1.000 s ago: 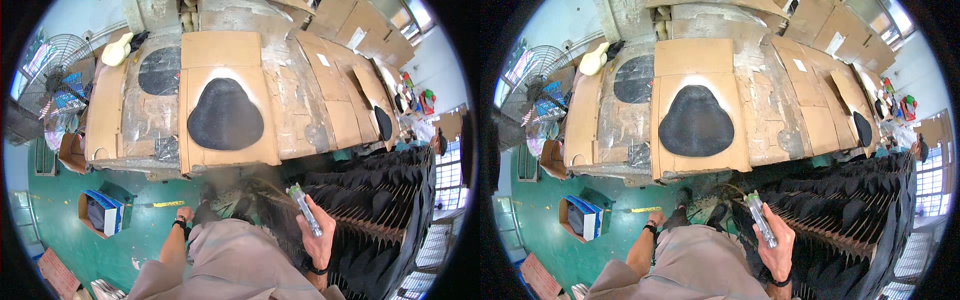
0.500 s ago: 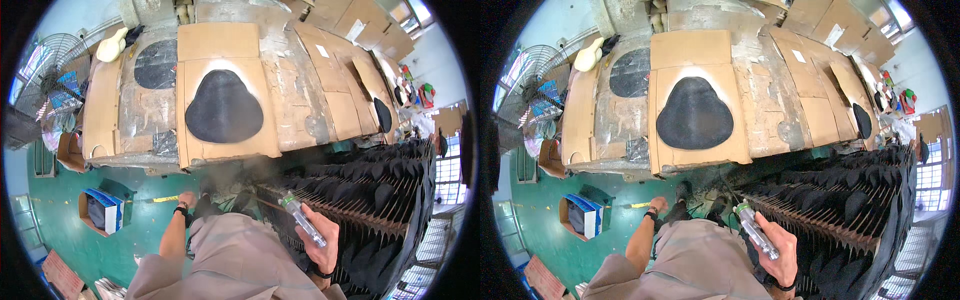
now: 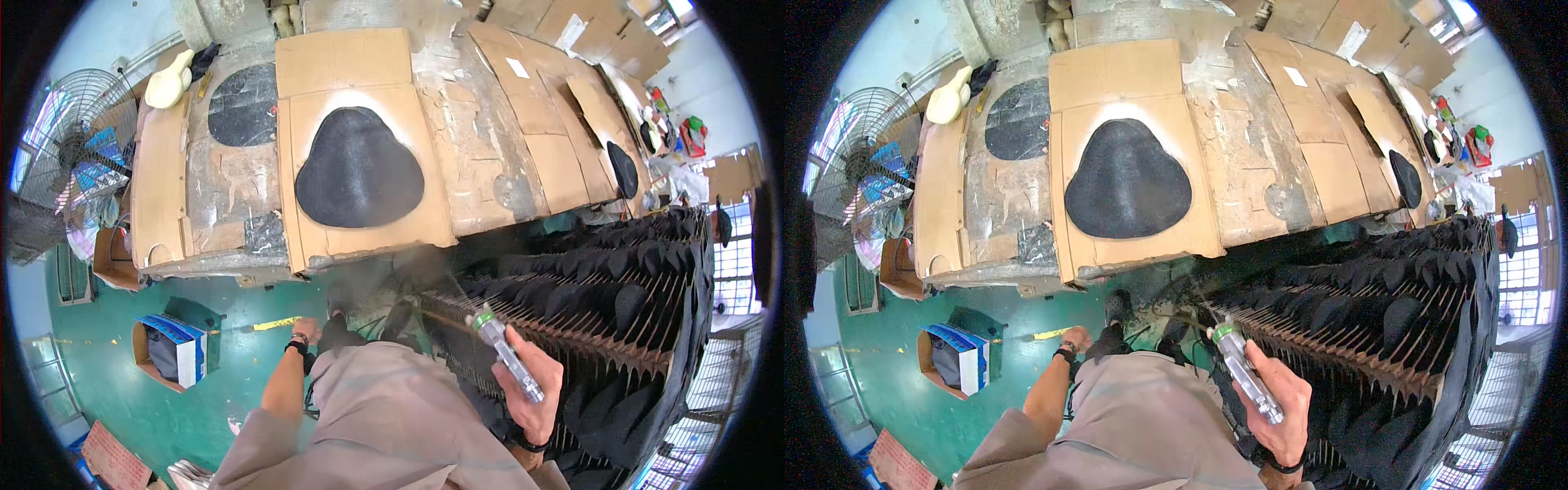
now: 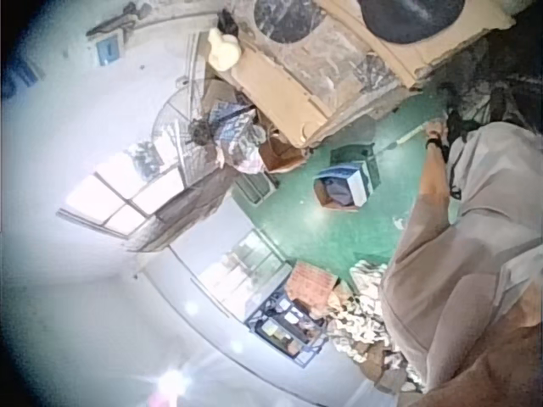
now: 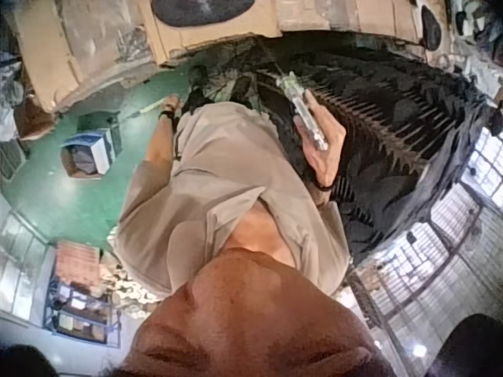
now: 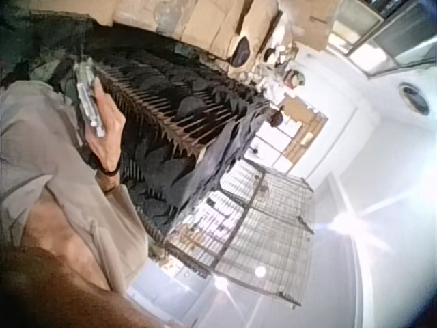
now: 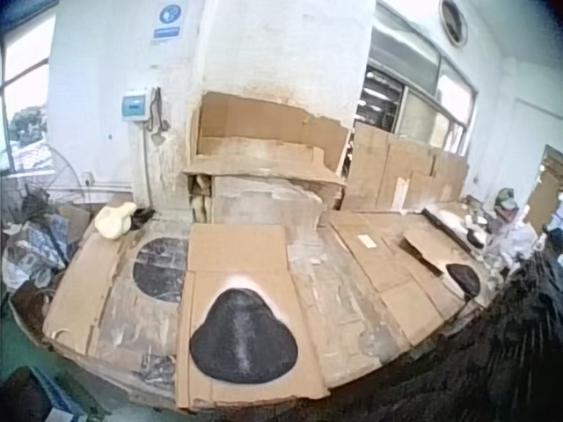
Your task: Using a spray gun to apply adhesive or primer to shoe components before placing them on a rack.
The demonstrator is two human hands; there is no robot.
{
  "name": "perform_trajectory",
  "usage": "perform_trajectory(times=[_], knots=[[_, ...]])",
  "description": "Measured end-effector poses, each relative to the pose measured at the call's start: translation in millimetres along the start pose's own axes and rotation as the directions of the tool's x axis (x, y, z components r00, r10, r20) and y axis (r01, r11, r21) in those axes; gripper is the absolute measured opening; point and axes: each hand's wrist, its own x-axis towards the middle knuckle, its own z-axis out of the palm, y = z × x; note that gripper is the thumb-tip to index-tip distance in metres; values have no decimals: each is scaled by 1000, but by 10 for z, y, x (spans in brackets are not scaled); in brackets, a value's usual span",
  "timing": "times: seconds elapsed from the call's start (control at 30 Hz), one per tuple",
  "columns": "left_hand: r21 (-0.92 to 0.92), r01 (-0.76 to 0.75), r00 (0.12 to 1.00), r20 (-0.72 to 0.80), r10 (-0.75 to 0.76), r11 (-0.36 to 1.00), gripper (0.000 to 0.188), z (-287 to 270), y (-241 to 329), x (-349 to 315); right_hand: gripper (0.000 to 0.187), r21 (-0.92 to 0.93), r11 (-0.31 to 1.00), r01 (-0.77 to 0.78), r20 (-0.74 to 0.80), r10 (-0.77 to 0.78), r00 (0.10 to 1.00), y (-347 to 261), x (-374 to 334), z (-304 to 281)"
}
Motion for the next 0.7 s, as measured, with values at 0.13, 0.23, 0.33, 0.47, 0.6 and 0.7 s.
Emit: perform_trajectory(times=[0.13, 0.23, 0.33, 0.47, 0.6, 0.7], knots=[[433, -269, 951, -24, 309, 860, 23, -72, -326, 261, 60, 51, 997, 51, 58, -54, 997, 121, -85, -160], [110, -70, 997, 38, 67, 991, 24, 19, -52, 129, 58, -5, 996, -88, -79, 87, 993, 166, -65, 17], [276, -260, 962, -12, 273, 926, 22, -163, -283, 308, 54, 15, 1000, -26, 21, 26, 999, 223, 23, -39], [255, -166, 986, 27, 165, 953, 22, -9, 326, -69, 49, 170, 984, -47, 145, 22, 989, 15, 42, 209], [-23, -506, 827, -297, 478, 862, 23, -62, 683, -245, 57, 121, 992, -26, 142, 9, 990, 154, 24, 37], [-1, -662, 694, -379, 612, 749, 24, -130, 1532, -360, 56, 78, 997, -19, -22, 21, 1000, 158, -102, 58]])
